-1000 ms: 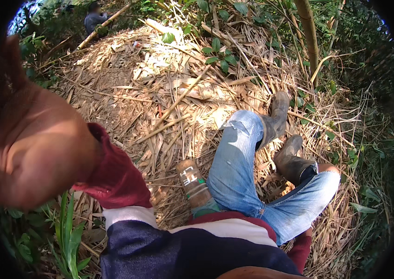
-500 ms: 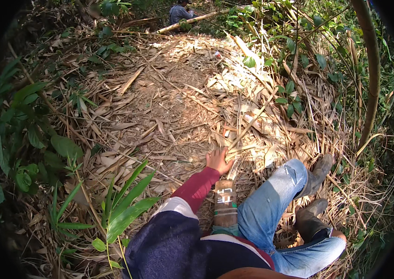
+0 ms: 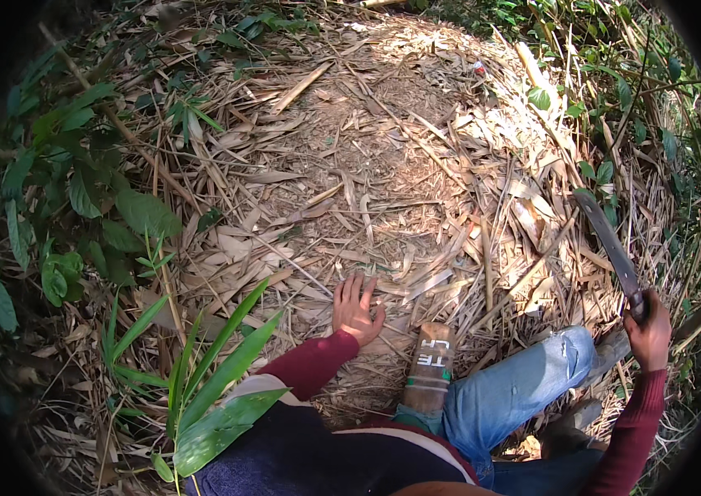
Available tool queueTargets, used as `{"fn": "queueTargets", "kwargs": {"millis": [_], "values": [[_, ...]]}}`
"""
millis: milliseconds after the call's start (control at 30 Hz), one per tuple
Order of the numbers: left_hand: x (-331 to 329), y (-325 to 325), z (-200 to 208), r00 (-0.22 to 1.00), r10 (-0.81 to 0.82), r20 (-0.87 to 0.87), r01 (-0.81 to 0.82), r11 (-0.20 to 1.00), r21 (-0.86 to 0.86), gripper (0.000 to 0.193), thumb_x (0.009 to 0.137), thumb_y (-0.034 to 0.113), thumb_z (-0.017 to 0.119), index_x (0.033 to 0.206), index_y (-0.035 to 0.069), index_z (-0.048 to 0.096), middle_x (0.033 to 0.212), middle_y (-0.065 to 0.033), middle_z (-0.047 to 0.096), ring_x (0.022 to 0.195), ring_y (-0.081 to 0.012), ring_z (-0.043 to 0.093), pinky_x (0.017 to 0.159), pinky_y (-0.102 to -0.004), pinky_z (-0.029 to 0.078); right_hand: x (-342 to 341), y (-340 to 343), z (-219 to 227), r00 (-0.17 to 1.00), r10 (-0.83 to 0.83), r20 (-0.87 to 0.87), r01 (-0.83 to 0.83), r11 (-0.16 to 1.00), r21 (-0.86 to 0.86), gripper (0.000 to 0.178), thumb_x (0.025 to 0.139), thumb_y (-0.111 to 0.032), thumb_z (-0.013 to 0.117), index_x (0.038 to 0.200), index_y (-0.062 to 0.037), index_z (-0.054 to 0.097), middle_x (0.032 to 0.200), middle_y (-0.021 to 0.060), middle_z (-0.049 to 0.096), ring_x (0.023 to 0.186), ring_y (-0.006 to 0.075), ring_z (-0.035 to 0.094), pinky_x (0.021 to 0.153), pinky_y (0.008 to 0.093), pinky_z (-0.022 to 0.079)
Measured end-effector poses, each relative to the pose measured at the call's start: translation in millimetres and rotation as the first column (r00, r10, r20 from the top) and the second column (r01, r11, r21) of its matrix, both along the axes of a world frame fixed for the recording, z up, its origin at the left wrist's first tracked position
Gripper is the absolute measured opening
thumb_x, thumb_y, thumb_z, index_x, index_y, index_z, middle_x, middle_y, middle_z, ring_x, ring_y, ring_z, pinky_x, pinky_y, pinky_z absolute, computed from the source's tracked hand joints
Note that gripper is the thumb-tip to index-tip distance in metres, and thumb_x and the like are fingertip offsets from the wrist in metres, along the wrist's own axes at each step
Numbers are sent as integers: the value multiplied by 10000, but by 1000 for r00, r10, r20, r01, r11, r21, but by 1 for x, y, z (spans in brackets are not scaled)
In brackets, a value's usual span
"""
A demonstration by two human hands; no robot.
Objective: The person sits on the ground in a bamboo grove and uses a large knife to cut and split bamboo stalks. They repeatedly saw through the stalks and then split the cut sections into smaller pieces.
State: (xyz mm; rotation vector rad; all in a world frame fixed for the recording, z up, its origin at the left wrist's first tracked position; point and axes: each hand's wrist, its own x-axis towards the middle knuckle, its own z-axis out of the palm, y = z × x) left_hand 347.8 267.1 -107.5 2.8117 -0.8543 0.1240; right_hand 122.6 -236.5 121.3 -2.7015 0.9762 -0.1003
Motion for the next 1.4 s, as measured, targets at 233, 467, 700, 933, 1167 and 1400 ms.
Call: {"fn": "queueTargets", "kwargs": {"millis": [233,467,700,933,1167,1400], "values": [[19,-9,-7,1000,7,-21,-7,1000,-2,626,799,333,687,1387,160,563,1358,-189,527,1348,-359,456,1162,-562,269,232,37,-87,800,509,-316,-565,817,-116,350,828,-323,731,1043,-65,635,821,122,691,825,323,700,708,437,534],[9,-1,-7,973,116,-202,-89,986,139,675,740,390,684,1383,210,580,1464,-149,479,1417,-315,402,1193,-557,266,364,69,-84,526,687,-501,-846,487,-219,227,894,-286,681,1012,-94,656,803,86,673,770,228,670,679,378,477],[23,-14,-15,938,174,-301,-155,984,86,633,736,353,682,1353,237,601,1431,-132,514,1406,-292,422,1169,-557,308,426,119,-57,289,657,-696,-941,330,-80,122,967,-165,557,908,-81,623,794,63,679,770,208,688,671,349,509],[27,-8,-14,911,193,-365,-170,981,95,626,745,346,675,1359,240,603,1497,-97,490,1451,-255,385,1202,-514,301,475,165,-47,83,535,-841,-963,260,70,164,1004,-145,547,916,-67,660,744,37,670,604,130,603,537,321,494],[35,-35,22,785,399,-474,-390,913,122,664,739,489,744,1278,119,626,1471,-132,478,1457,-277,354,1266,-505,179,463,193,-58,102,510,-854,-965,259,39,187,993,-229,605,980,-132,765,924,63,760,844,215,726,750,440,576],[189,-67,232,606,739,-294,-730,369,-576,258,862,141,708,1109,83,667,1077,-155,704,1067,-284,677,922,-398,518,467,125,-91,184,674,-715,-923,368,109,186,895,-243,634,877,-145,791,888,64,768,887,242,751,740,380,574]]}}
